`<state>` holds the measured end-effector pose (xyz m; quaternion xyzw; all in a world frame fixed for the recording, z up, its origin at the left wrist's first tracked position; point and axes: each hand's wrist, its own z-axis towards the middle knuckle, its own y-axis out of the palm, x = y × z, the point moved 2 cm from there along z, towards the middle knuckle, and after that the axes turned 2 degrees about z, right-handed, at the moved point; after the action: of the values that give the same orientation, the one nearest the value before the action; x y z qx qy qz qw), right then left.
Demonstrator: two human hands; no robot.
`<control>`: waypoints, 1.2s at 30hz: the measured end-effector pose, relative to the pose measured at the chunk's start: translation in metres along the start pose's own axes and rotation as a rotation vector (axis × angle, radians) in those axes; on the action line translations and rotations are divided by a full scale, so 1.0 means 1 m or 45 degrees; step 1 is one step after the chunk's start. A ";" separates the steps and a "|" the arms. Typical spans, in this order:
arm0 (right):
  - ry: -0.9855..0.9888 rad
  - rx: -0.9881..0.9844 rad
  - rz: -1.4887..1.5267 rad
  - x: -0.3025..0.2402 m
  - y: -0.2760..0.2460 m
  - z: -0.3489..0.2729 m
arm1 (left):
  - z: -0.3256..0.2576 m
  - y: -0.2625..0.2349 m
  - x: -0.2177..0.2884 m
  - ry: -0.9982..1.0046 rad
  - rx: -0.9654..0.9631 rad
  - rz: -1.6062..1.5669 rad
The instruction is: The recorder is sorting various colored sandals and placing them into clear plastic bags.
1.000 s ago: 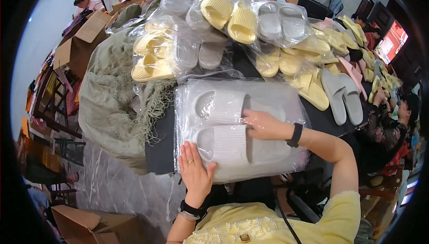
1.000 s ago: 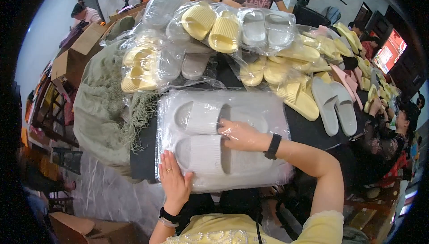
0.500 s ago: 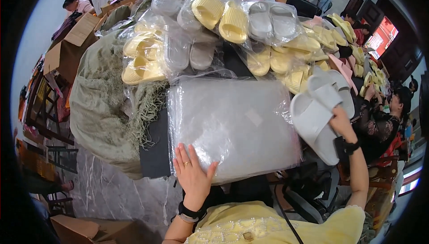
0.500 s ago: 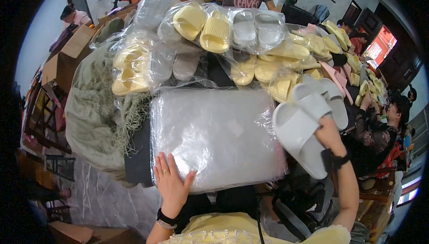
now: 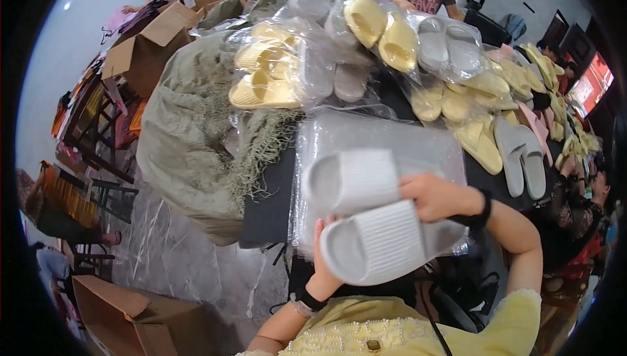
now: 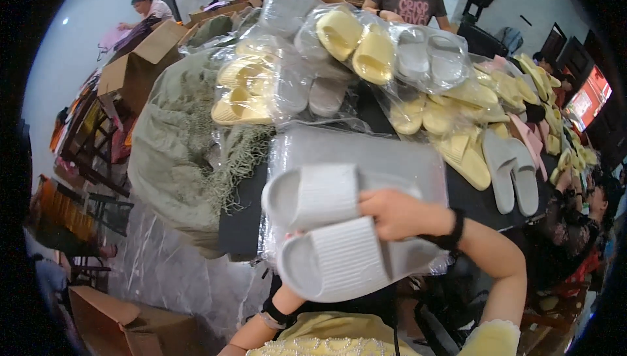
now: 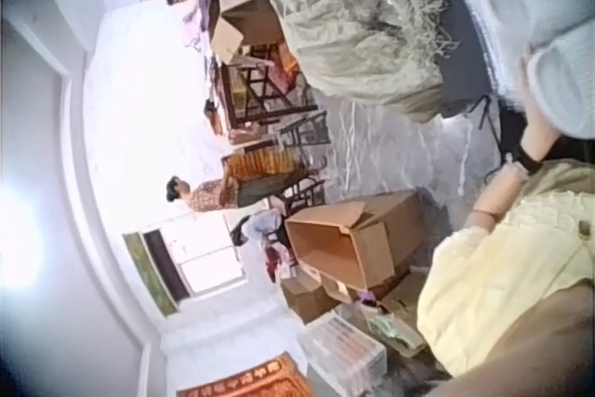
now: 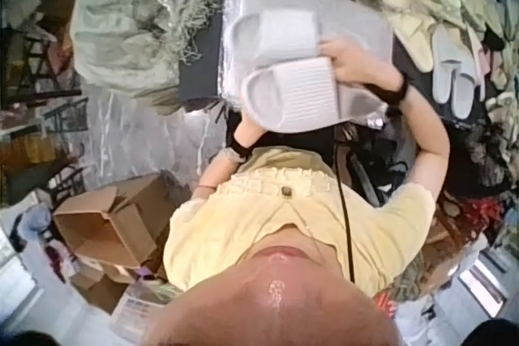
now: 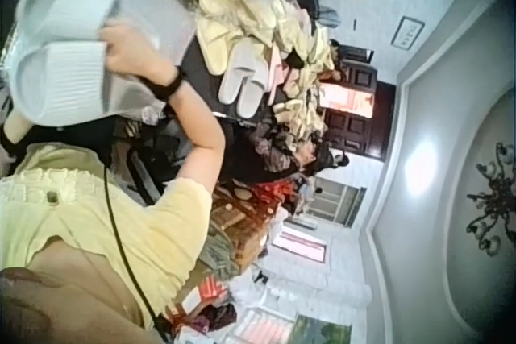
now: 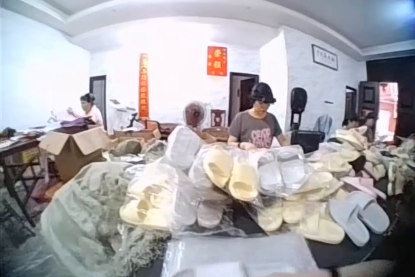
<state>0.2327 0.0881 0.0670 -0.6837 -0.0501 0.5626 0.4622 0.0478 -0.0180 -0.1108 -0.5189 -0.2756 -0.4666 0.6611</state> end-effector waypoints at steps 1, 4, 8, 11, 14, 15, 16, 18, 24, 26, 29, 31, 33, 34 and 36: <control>0.087 -0.158 -0.117 0.010 0.017 0.010 | 0.004 0.001 0.001 0.012 0.003 -0.002; 0.123 -0.272 -0.223 0.041 0.044 0.031 | 0.010 -0.002 0.002 -0.036 -0.206 0.349; 0.164 -0.035 -0.299 0.070 0.028 0.043 | 0.022 -0.012 0.029 -0.072 -0.509 0.788; 0.220 0.198 -0.423 0.100 0.006 0.044 | 0.033 -0.014 0.042 -0.055 -0.364 0.756; 0.166 0.564 -0.486 0.133 -0.013 0.039 | 0.031 -0.011 0.040 0.149 -0.125 0.906; 0.191 0.525 -0.440 0.128 -0.014 0.042 | 0.029 -0.013 0.038 0.114 -0.141 0.921; 0.226 0.498 -0.401 0.122 -0.015 0.042 | 0.028 -0.013 0.037 0.094 -0.161 0.931; 0.196 0.511 -0.407 0.109 -0.011 0.037 | 0.027 -0.014 0.038 0.100 -0.180 0.950; 0.397 0.323 -0.250 0.047 0.014 -0.026 | 0.023 -0.012 0.027 0.112 -0.340 0.974; 0.398 0.297 -0.258 0.049 0.026 -0.058 | 0.025 -0.010 0.032 0.141 -0.368 0.926; 0.539 0.488 -0.327 0.072 0.019 -0.095 | 0.030 -0.009 0.045 0.090 -0.301 0.919; 0.584 0.557 -0.364 0.083 0.010 -0.119 | 0.030 -0.008 0.046 0.062 -0.327 0.990; 0.689 0.696 -0.418 0.086 0.002 -0.142 | 0.028 -0.009 0.043 0.076 -0.318 1.024; 0.697 0.767 -0.399 0.086 0.000 -0.155 | 0.029 -0.009 0.042 0.087 -0.305 1.048; 0.836 0.863 -0.455 0.073 -0.015 -0.182 | 0.030 -0.011 0.046 0.076 -0.305 1.046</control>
<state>0.4143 0.0345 0.0133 -0.6167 0.1673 0.2145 0.7387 0.0601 -0.0053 -0.0580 -0.6449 0.0296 -0.2080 0.7348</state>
